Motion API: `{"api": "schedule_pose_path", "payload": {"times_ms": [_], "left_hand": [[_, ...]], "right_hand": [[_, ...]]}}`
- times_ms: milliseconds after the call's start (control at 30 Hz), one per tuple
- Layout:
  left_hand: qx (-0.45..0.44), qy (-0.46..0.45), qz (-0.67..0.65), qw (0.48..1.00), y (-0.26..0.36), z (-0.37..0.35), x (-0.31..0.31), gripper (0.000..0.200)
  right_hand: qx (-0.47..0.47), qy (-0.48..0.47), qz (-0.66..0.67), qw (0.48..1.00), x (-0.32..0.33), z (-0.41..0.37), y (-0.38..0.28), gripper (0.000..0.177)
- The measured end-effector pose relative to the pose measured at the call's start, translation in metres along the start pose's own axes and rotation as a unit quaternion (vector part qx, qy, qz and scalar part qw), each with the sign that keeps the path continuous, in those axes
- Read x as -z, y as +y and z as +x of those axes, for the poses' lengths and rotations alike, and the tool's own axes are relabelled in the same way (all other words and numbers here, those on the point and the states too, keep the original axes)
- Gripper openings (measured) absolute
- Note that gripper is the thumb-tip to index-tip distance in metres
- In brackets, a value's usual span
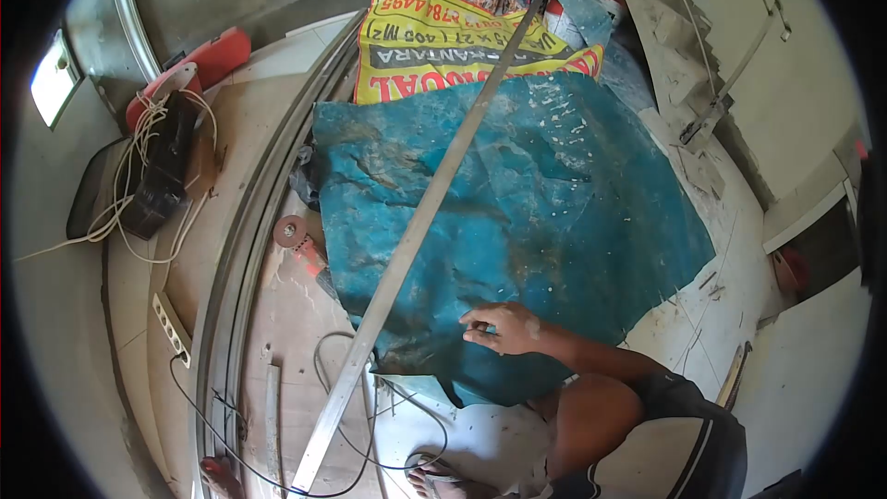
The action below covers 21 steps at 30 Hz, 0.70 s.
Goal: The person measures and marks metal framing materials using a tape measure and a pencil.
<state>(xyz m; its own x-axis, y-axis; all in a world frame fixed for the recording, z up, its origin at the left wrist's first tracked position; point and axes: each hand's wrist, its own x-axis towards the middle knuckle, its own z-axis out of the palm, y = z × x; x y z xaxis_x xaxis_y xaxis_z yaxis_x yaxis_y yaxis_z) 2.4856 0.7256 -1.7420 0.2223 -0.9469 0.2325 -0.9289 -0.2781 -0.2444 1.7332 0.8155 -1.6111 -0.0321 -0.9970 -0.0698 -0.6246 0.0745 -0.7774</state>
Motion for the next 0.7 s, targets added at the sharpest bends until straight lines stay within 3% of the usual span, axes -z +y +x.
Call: {"api": "schedule_pose_path", "payload": {"times_ms": [67,100,133,167,200,233,267,333,367,400,433,467,500,567,600,700], "left_hand": [[0.023,0.03,-0.152,0.988,-0.052,0.011,-0.058,0.051],[-0.145,0.298,0.163,0.929,-0.066,0.01,-0.053,0.048],[-0.038,0.252,-0.018,0.967,-0.067,0.009,-0.033,0.048],[0.008,0.248,-0.117,0.962,-0.029,0.006,0.027,0.047],[0.018,0.25,-0.216,0.944,0.004,0.0,0.079,0.047],[0.013,0.246,-0.335,0.91,0.036,-0.009,0.131,0.047],[-0.013,0.225,-0.467,0.855,0.069,-0.018,0.177,0.046],[-0.077,0.106,-0.718,0.683,0.139,-0.042,0.247,0.046],[-0.121,-0.015,-0.808,0.577,0.171,-0.054,0.275,0.046],[-0.011,-0.242,-0.871,0.427,0.208,-0.041,0.275,0.044],[-0.276,-0.065,-0.728,0.624,0.238,-0.064,0.289,0.026],[-0.18,-0.266,-0.736,0.595,0.259,-0.075,0.316,0.065],[-0.232,-0.282,-0.709,0.603,0.284,-0.08,0.32,0.068],[-0.286,-0.307,-0.676,0.605,0.32,-0.083,0.328,0.067],[-0.29,-0.322,-0.67,0.603,0.33,-0.084,0.335,0.064],[-0.293,-0.316,-0.625,0.651,0.342,-0.095,0.333,0.09]], "right_hand": [[0.067,-0.005,-0.071,0.995,-0.002,0.006,-0.028,0.03],[0.063,0.002,-0.066,0.996,-0.001,0.008,-0.045,0.03],[0.097,0.002,-0.023,0.995,0.001,0.012,-0.065,0.031],[0.132,0.001,0.017,0.991,0.002,0.013,-0.082,0.031],[0.13,0.006,0.014,0.991,0.002,0.012,-0.096,0.031],[0.133,-0.049,0.03,0.989,0.003,0.012,-0.109,0.032],[0.137,-0.107,0.045,0.984,0.003,0.016,-0.116,0.033],[0.134,-0.158,0.105,0.973,-0.022,0.026,-0.119,0.034],[0.129,-0.203,0.167,0.956,-0.035,0.032,-0.122,0.035],[0.125,-0.216,0.183,0.951,-0.038,0.034,-0.139,0.04],[0.107,-0.23,0.227,0.94,-0.044,0.036,-0.152,0.037],[0.089,-0.244,0.268,0.928,-0.048,0.038,-0.16,0.034],[0.095,-0.244,0.268,0.927,-0.053,0.038,-0.159,0.034],[0.165,-0.138,0.213,0.953,-0.058,0.041,-0.147,0.026],[0.166,-0.138,0.218,0.952,-0.055,0.042,-0.139,0.026],[0.163,-0.192,0.234,0.939,-0.05,0.034,-0.107,0.023]]}}
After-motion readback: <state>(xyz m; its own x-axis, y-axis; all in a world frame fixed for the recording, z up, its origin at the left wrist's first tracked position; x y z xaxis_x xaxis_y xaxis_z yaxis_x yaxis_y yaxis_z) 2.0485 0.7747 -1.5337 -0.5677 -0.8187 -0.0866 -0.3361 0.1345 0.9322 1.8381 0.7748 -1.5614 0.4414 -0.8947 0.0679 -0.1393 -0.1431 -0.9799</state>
